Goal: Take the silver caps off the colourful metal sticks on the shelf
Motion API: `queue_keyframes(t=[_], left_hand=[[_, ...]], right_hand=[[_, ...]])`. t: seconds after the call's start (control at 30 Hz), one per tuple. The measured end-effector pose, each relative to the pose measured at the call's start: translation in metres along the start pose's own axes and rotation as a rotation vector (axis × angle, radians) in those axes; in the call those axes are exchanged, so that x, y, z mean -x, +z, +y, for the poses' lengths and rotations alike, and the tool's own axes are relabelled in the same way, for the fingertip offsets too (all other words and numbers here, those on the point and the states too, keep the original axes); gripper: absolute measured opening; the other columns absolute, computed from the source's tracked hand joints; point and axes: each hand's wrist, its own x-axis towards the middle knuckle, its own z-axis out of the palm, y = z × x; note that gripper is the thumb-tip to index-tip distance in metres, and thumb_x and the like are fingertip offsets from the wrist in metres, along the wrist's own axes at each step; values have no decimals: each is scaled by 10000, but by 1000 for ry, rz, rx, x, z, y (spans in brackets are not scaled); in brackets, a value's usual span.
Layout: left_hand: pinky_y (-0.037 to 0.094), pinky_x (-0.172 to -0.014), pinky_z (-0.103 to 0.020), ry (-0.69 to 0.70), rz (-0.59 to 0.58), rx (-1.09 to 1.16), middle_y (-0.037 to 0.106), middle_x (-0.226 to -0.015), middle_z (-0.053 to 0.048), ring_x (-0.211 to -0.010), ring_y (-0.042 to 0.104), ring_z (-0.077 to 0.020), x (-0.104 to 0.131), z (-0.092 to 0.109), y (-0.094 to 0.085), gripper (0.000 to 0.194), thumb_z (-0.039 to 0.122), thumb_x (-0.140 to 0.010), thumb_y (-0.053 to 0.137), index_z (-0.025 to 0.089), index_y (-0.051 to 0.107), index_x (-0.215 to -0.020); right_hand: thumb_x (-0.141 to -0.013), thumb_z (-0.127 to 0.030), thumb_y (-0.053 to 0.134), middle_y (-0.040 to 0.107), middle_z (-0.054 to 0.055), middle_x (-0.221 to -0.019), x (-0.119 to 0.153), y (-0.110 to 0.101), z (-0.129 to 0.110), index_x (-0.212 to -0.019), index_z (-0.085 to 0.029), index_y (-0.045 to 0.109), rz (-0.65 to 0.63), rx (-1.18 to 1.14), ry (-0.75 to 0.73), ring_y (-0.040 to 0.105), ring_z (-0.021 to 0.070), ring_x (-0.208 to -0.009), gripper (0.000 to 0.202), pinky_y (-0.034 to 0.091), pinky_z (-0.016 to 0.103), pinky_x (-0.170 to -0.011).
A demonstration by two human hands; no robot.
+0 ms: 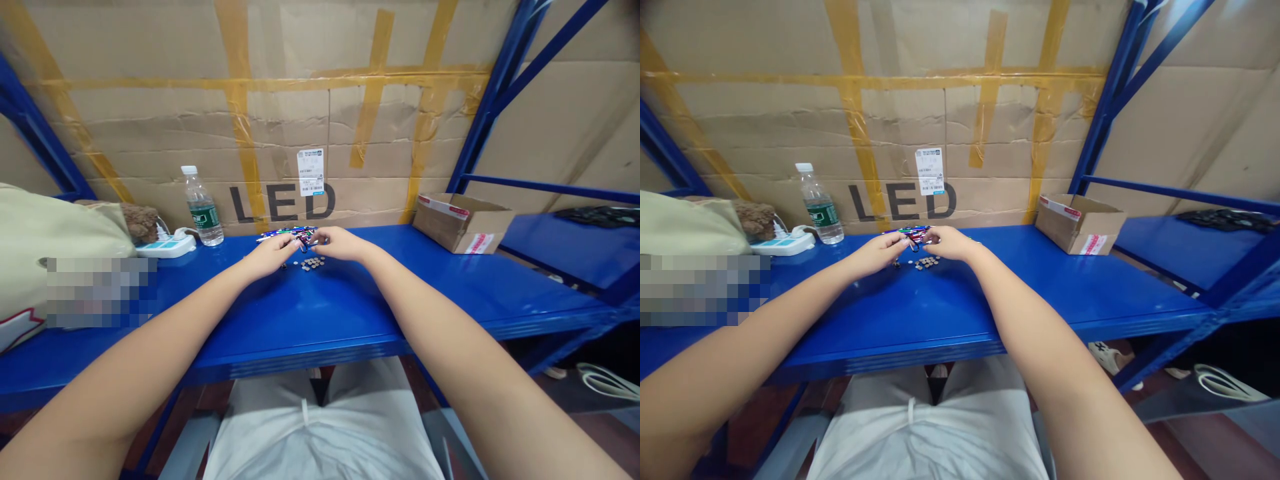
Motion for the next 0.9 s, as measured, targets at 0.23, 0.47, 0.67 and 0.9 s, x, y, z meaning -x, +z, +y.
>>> queue_keyframes(t=[0.23,0.47,0.67,0.9], left_hand=[[375,-506,-220,-39,-86,154,531,-712,2,-512,470,-85,1,6,0,281,411,-903,378,165,500,-840],[389,-513,-247,-45,-6,-58,541,-637,10,-487,474,-114,5,8,0,263,371,-905,369,172,532,-961],[376,-492,-245,-32,-71,29,538,-638,4,-461,451,-98,6,14,3,266,374,-904,366,174,497,-787],[342,-434,-213,-115,-189,172,523,-651,14,-451,436,-83,7,16,2,263,416,-886,411,178,520,-859]], right_hand=[[-812,-156,544,662,53,-890,1,10,-22,-1079,-121,602,-40,-203,-93,557,98,-661,275,433,194,-520],[-826,-162,533,614,20,-744,-4,8,-12,-941,-133,609,41,-334,-12,546,89,-575,141,433,190,-463],[-861,-227,532,602,8,-751,0,10,-21,-1002,-145,592,36,-428,-30,516,72,-583,174,418,170,-480],[-876,-317,499,554,-16,-708,-1,9,-18,-912,-141,615,-1,-232,-80,432,69,-547,214,373,201,-512]])
